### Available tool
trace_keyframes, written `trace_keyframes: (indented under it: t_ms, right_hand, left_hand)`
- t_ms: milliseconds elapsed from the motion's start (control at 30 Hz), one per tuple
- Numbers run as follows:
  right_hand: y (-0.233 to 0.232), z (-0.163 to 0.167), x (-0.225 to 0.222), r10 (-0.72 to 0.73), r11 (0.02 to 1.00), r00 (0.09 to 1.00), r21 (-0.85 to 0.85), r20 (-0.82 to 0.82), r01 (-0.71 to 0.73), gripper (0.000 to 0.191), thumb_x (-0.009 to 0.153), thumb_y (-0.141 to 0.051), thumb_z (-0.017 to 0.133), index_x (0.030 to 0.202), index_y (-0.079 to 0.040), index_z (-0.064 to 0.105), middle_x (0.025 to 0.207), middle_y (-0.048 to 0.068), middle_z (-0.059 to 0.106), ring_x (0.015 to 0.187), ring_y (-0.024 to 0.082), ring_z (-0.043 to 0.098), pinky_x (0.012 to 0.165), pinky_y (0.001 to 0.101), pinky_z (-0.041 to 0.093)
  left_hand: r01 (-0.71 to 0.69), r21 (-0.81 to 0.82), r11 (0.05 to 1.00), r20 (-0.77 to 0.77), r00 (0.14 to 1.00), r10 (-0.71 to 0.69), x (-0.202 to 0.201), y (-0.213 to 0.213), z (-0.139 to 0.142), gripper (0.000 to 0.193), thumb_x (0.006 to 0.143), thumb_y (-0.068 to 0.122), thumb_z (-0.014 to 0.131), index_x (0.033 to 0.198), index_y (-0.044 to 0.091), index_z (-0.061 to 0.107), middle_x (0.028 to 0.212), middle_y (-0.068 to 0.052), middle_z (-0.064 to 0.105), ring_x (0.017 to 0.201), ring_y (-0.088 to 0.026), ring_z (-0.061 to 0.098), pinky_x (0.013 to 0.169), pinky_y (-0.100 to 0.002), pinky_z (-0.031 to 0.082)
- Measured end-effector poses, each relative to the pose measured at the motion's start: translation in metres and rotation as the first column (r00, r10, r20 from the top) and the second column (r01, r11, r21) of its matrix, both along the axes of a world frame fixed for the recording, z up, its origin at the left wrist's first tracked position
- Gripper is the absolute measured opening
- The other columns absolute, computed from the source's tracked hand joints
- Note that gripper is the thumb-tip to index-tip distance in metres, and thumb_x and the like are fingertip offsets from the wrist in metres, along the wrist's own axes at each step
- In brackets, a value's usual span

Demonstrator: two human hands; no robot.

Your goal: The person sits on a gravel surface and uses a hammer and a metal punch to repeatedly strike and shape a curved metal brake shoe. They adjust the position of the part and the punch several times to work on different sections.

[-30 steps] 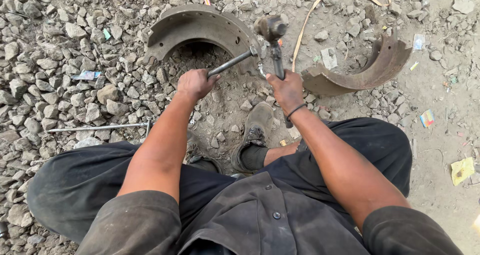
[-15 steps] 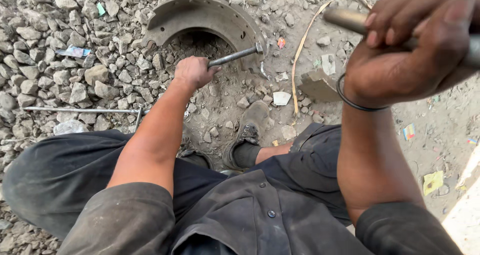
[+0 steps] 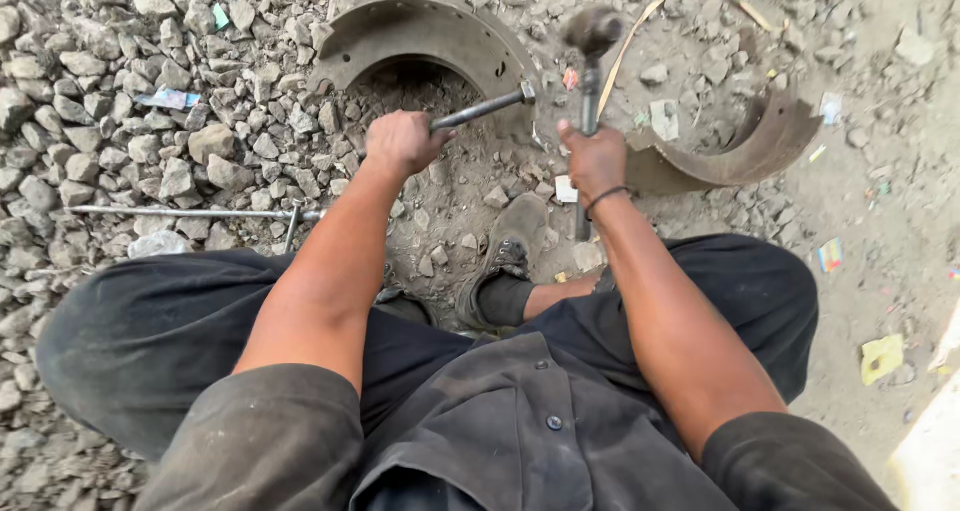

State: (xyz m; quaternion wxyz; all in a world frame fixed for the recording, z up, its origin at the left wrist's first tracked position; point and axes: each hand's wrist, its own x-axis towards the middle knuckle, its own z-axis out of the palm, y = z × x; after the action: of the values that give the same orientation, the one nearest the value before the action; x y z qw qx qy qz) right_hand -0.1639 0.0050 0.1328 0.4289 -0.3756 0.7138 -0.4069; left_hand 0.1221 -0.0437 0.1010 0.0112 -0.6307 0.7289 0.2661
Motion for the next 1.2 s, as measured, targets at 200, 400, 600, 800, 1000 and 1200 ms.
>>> trace_keyframes:
  t_ms: [200,400,600,800,1000,1200]
  right_hand:
    - [0.006,0.109,0.004,0.281,0.758,0.958,-0.624,0.050,-0.190,0.032,0.104,-0.026,0.070,0.083,-0.009,0.053,0.063,-0.001,0.052,0.049,0.010,0.046,0.041,0.0264,0.039]
    - [-0.003,0.071,-0.004,0.321,0.227,0.947,-0.971,-0.004,-0.081,0.039,0.112,-0.034,0.048,0.086,-0.007,0.059,0.070,0.011,0.051,0.056,0.016,0.051,0.050,0.0309,0.041]
    - [0.003,-0.048,-0.007,0.426,0.902,0.655,0.349,-0.623,-0.254,0.044,0.087,-0.045,0.076,0.087,-0.002,0.074,0.078,0.021,0.067,0.079,0.041,0.068,0.073,0.0504,0.053]
    - [0.004,-0.039,-0.005,0.257,0.964,0.915,0.154,-0.312,-0.219,0.046,0.085,-0.042,0.085,0.079,-0.001,0.065,0.063,0.004,0.061,0.056,0.018,0.057,0.051,0.0394,0.048]
    - [-0.008,0.004,-0.013,0.170,0.980,0.978,-0.082,-0.117,-0.180,0.040,0.094,-0.031,0.081,0.073,-0.005,0.059,0.060,-0.003,0.052,0.048,0.009,0.045,0.044,0.0312,0.035]
    - [-0.011,0.000,-0.001,0.071,0.995,0.997,-0.070,-0.003,-0.071,0.039,0.090,-0.029,0.081,0.067,-0.010,0.055,0.055,-0.005,0.049,0.043,0.009,0.043,0.040,0.0308,0.033]
  left_hand:
    - [-0.004,0.001,1.000,-0.009,1.000,0.004,0.000,0.001,-0.009,0.049,0.096,0.064,0.056,0.109,0.021,0.076,0.095,-0.016,0.075,0.091,-0.036,0.071,0.082,-0.050,0.054]
    - [0.012,-0.017,1.000,-0.026,1.000,-0.012,-0.003,0.000,-0.018,0.046,0.096,0.059,0.057,0.113,0.020,0.074,0.097,-0.016,0.075,0.092,-0.036,0.071,0.082,-0.050,0.055]
    - [0.088,0.133,0.987,0.119,0.987,-0.104,-0.015,-0.002,-0.027,0.033,0.099,0.045,0.055,0.108,0.019,0.074,0.096,-0.013,0.076,0.091,-0.030,0.075,0.079,-0.045,0.060]
    - [0.218,0.063,0.974,0.140,0.964,-0.225,-0.045,0.015,-0.054,0.027,0.090,0.040,0.072,0.098,0.015,0.079,0.100,-0.014,0.076,0.094,-0.032,0.074,0.082,-0.044,0.058]
    - [-0.077,0.141,0.987,-0.045,0.995,0.084,0.000,0.037,-0.048,0.043,0.089,0.055,0.070,0.104,0.015,0.076,0.100,-0.017,0.074,0.095,-0.035,0.071,0.086,-0.048,0.055]
    - [-0.261,0.086,0.962,-0.147,0.951,0.271,0.005,0.028,-0.020,0.050,0.095,0.058,0.064,0.102,0.009,0.072,0.095,-0.020,0.074,0.092,-0.037,0.070,0.084,-0.050,0.053]
